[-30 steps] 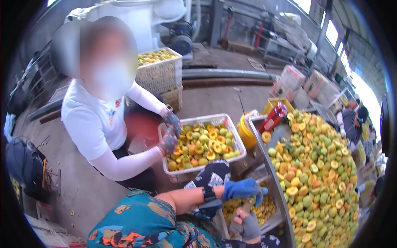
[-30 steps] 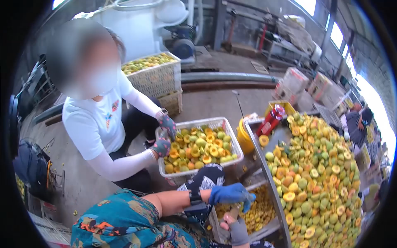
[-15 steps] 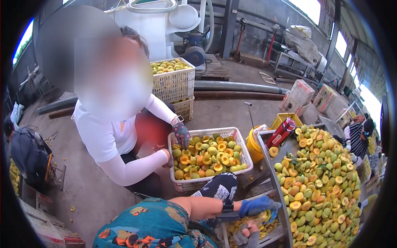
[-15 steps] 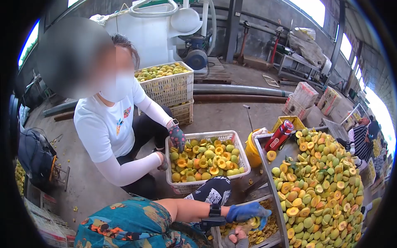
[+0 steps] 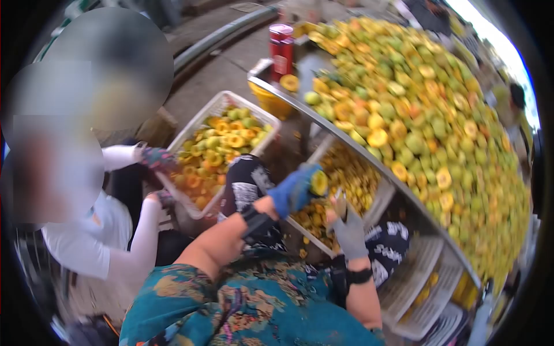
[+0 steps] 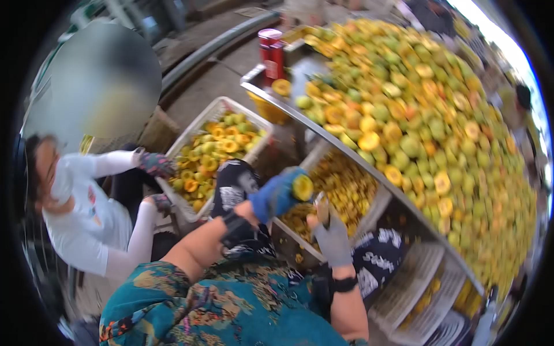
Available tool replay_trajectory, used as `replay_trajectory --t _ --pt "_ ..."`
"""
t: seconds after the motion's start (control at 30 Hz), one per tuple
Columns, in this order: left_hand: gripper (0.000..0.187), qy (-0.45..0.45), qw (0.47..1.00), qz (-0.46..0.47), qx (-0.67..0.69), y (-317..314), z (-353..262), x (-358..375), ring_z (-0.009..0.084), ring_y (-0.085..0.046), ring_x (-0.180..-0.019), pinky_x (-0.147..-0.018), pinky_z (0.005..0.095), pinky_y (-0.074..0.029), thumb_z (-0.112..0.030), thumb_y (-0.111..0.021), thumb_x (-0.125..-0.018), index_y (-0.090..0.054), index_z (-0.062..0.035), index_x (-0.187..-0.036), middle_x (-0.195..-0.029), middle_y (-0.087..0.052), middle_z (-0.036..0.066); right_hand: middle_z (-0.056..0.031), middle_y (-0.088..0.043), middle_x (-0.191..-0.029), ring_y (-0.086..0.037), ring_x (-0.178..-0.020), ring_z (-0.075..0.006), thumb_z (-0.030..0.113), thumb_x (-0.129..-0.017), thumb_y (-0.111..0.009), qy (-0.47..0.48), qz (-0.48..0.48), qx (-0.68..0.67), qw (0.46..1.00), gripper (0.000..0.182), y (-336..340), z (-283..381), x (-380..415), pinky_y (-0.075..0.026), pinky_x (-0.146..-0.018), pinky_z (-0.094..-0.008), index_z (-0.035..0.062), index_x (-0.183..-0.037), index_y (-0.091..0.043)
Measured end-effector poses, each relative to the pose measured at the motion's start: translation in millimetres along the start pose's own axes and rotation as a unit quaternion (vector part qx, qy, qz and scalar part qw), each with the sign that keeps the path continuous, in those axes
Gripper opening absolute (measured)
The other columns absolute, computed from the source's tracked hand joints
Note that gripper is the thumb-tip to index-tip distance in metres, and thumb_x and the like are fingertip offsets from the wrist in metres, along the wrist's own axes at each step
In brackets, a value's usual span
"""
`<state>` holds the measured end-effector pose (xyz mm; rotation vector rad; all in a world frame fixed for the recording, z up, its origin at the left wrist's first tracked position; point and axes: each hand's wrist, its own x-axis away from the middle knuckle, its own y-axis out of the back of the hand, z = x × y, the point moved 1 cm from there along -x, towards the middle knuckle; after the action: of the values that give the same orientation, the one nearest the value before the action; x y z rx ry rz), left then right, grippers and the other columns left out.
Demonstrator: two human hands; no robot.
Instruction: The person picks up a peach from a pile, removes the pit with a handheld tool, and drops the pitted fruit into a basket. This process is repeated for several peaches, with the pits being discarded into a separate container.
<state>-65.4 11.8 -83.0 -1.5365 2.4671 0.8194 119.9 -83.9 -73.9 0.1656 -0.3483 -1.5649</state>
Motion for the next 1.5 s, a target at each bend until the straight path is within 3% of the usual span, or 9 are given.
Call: replay_trajectory --t 0.17,0.23,0.5,0.7,0.8,0.9,1.03,1.17,1.5 --pt "0.051 0.065 0.997 0.001 0.039 4 2 6 0.0243 -0.062 -0.096 -0.084 0.0346 -0.052 -0.008 -0.078 -0.078 -0.051 -0.0036 -0.121 -0.110 -0.058 0.013 -0.0194 -0.064 -0.087 -0.064 -0.081 -0.0349 0.031 -0.094 -0.060 -0.028 -0.068 0.003 0.997 0.035 1 8 -5 -0.049 -0.071 -0.0409 -0.0008 -0.109 -0.056" --pt "0.045 0.297 0.805 -0.031 0.513 3 -6 6 0.0243 -0.061 -0.099 -0.086 0.0323 -0.051 -0.002 -0.070 -0.082 -0.050 -0.0025 -0.121 -0.113 -0.056 0.011 -0.0209 -0.064 -0.088 -0.064 -0.083 -0.0379 0.029 -0.094 -0.060 0.040 -0.092 0.057 0.993 0.033 0 14 -6 -0.049 -0.071 -0.0415 -0.0007 -0.108 -0.056" --pt "0.051 -0.036 0.992 0.051 -0.105 15 -11 19 0.0341 -0.046 -0.120 -0.104 0.0377 -0.037 0.004 -0.057 -0.080 -0.047 0.0006 -0.130 -0.126 -0.047 0.019 -0.0183 -0.066 -0.096 -0.064 -0.086 -0.0380 0.026 -0.088 -0.068 0.183 -0.136 0.157 0.961 0.033 -15 24 -5 -0.052 -0.072 -0.0417 0.0030 -0.109 -0.059" --pt "0.047 0.374 0.919 0.052 0.110 25 -55 10 0.0358 -0.046 -0.118 -0.100 0.0373 -0.040 0.005 -0.055 -0.082 -0.047 0.0019 -0.128 -0.126 -0.046 0.020 -0.0165 -0.066 -0.095 -0.064 -0.085 -0.0382 0.027 -0.086 -0.068 0.162 -0.155 0.217 0.950 0.031 -24 28 -7 -0.052 -0.071 -0.0432 0.0072 -0.110 -0.061" --pt "0.013 -0.122 0.970 -0.043 -0.208 19 -50 17 0.0063 -0.044 -0.078 -0.067 0.0223 -0.040 -0.022 -0.049 -0.102 -0.049 -0.0092 -0.103 -0.089 -0.044 -0.004 -0.0181 -0.065 -0.093 -0.063 -0.085 -0.0392 0.029 -0.088 -0.065 0.110 -0.139 0.222 0.959 0.030 -13 -22 -19 -0.051 -0.072 -0.0452 0.0069 -0.108 -0.061" --pt "0.014 0.291 0.884 -0.120 0.347 28 -76 16 0.0135 -0.051 -0.081 -0.071 0.0271 -0.045 -0.019 -0.054 -0.099 -0.053 -0.0057 -0.104 -0.088 -0.050 0.002 -0.0216 -0.064 -0.093 -0.062 -0.087 -0.0409 0.033 -0.091 -0.060 0.017 -0.109 0.230 0.967 0.030 -5 -26 -22 -0.049 -0.076 -0.0480 0.0057 -0.105 -0.061" --pt "0.020 0.227 0.960 -0.149 -0.073 111 -62 9 0.0189 -0.060 -0.089 -0.074 0.0311 -0.050 -0.026 -0.061 -0.094 -0.057 -0.0080 -0.102 -0.100 -0.056 0.006 -0.0223 -0.064 -0.093 -0.062 -0.086 -0.0421 0.036 -0.091 -0.059 -0.014 -0.135 0.244 0.960 0.031 -2 -11 -23 -0.049 -0.075 -0.0486 0.0072 -0.104 -0.061" --pt "0.039 0.104 0.664 -0.124 -0.730 172 -53 8 0.0357 -0.060 -0.104 -0.088 0.0377 -0.048 -0.031 -0.071 -0.084 -0.062 -0.0099 -0.116 -0.123 -0.057 0.019 -0.0220 -0.065 -0.092 -0.063 -0.088 -0.0412 0.038 -0.090 -0.062 0.002 -0.124 0.157 0.980 0.033 -4 -15 -20 -0.049 -0.075 -0.0476 0.0077 -0.103 -0.062" --pt "0.029 0.015 0.946 0.104 -0.306 -5 13 -180 0.0347 -0.059 -0.105 -0.091 0.0428 -0.047 -0.026 -0.059 -0.090 -0.063 -0.0073 -0.111 -0.109 -0.063 0.016 -0.0252 -0.065 -0.091 -0.063 -0.085 -0.0426 0.037 -0.088 -0.064 -0.027 -0.083 0.128 0.988 0.038 2 -26 -25 -0.050 -0.072 -0.0484 0.0034 -0.105 -0.061"
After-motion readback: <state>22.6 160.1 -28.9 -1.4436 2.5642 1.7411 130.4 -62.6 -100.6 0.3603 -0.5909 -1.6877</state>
